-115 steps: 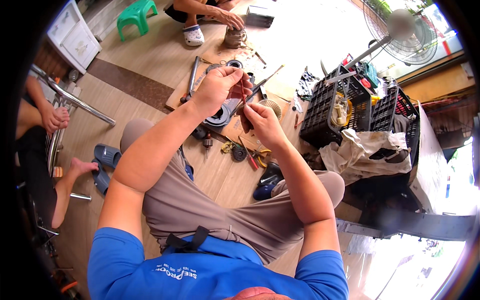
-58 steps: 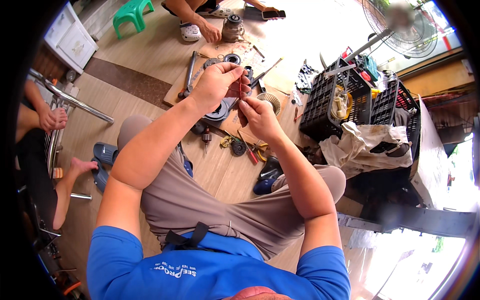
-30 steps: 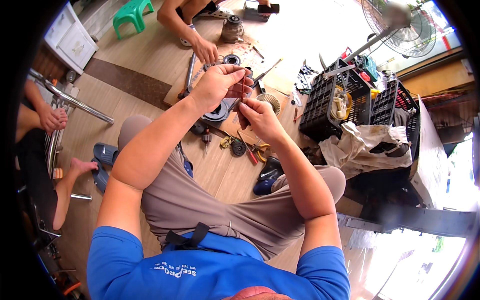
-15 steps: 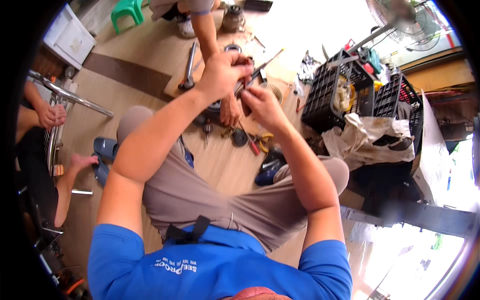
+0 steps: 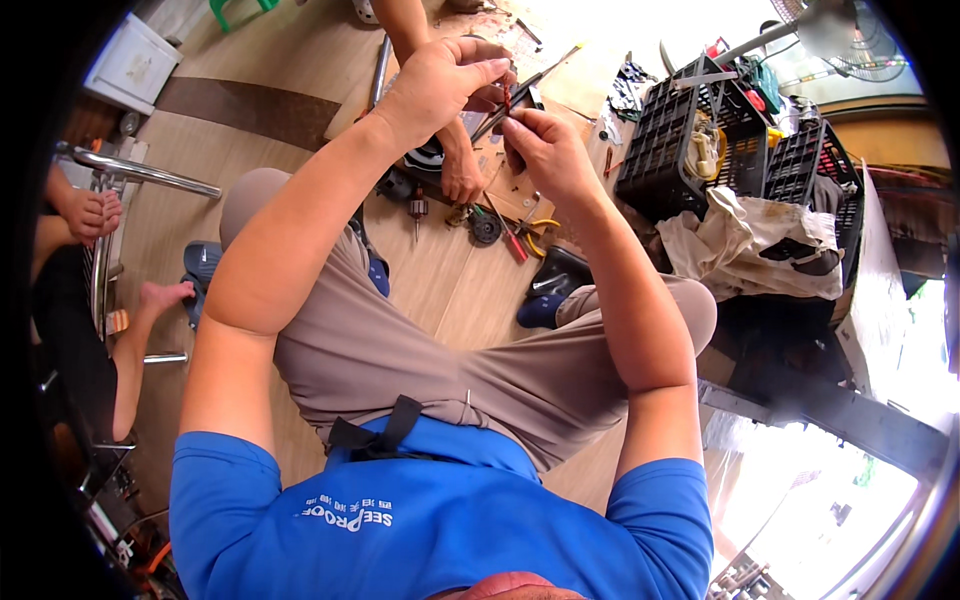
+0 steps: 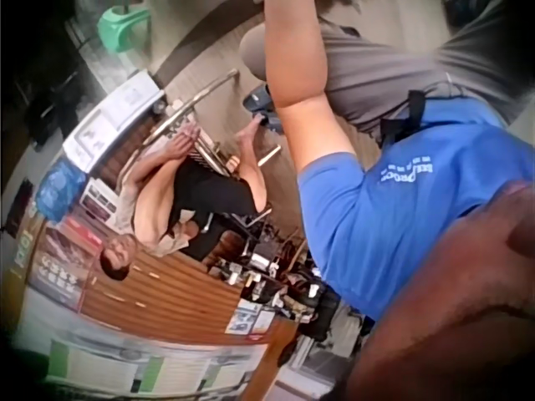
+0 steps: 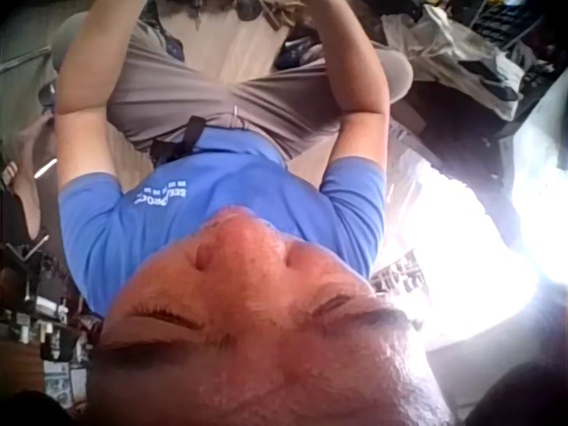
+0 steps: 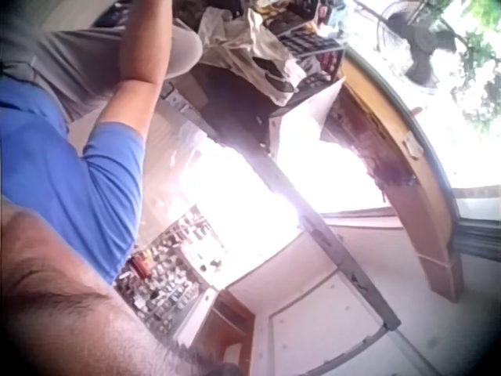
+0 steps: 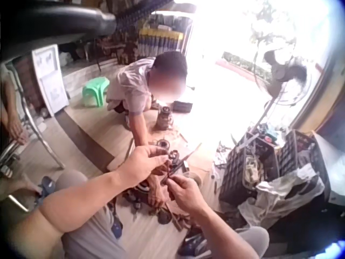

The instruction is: The person repairs an electric motor by handling its internal components and using pliers to work on the wiring and connections.

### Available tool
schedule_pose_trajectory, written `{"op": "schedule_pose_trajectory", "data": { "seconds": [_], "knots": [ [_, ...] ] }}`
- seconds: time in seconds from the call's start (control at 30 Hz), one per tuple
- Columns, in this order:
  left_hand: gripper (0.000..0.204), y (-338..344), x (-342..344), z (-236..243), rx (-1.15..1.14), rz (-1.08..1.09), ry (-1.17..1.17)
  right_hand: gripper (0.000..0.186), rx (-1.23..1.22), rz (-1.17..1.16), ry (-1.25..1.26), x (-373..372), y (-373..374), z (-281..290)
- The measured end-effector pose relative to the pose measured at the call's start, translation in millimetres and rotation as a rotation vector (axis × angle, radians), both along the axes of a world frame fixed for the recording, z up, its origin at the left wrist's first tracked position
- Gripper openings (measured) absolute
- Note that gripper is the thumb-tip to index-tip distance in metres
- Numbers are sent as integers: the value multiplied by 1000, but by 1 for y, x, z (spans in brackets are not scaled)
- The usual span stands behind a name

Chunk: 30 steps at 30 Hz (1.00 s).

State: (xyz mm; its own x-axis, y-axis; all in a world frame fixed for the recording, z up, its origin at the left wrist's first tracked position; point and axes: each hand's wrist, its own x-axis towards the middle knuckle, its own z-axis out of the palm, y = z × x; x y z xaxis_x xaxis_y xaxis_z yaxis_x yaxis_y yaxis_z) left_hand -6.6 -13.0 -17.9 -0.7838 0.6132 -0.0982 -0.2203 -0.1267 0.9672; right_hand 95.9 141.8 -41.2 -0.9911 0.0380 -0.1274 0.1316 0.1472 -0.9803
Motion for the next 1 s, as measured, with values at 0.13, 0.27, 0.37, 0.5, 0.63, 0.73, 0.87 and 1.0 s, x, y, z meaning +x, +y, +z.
{"op": "schedule_pose_trajectory", "data": {
  "seconds": [0.13,0.27,0.37,0.5,0.63,0.73,0.87,1.0],
  "knots": [
    [24,-4,-2,7,-65,42,49,22,-60,-67,37,-5,14,-10],
    [26,-13,-7,14,-58,47,89,23,28,-168,-10,-6,32,-6],
    [25,-24,-15,29,33,77,69,25,93,-286,12,-10,68,-32],
    [18,-59,-28,70,261,221,57,31,378,-434,-157,5,135,-98],
    [21,-106,-44,87,309,510,172,34,1008,-335,-334,47,166,-184],
    [20,-132,-73,73,368,552,129,34,1095,-166,-518,78,185,-203],
    [21,-131,-86,65,271,584,86,35,1117,-183,-617,89,190,-205],
    [21,-115,-80,62,53,480,179,39,1153,-49,-717,81,185,-211]
  ]
}}
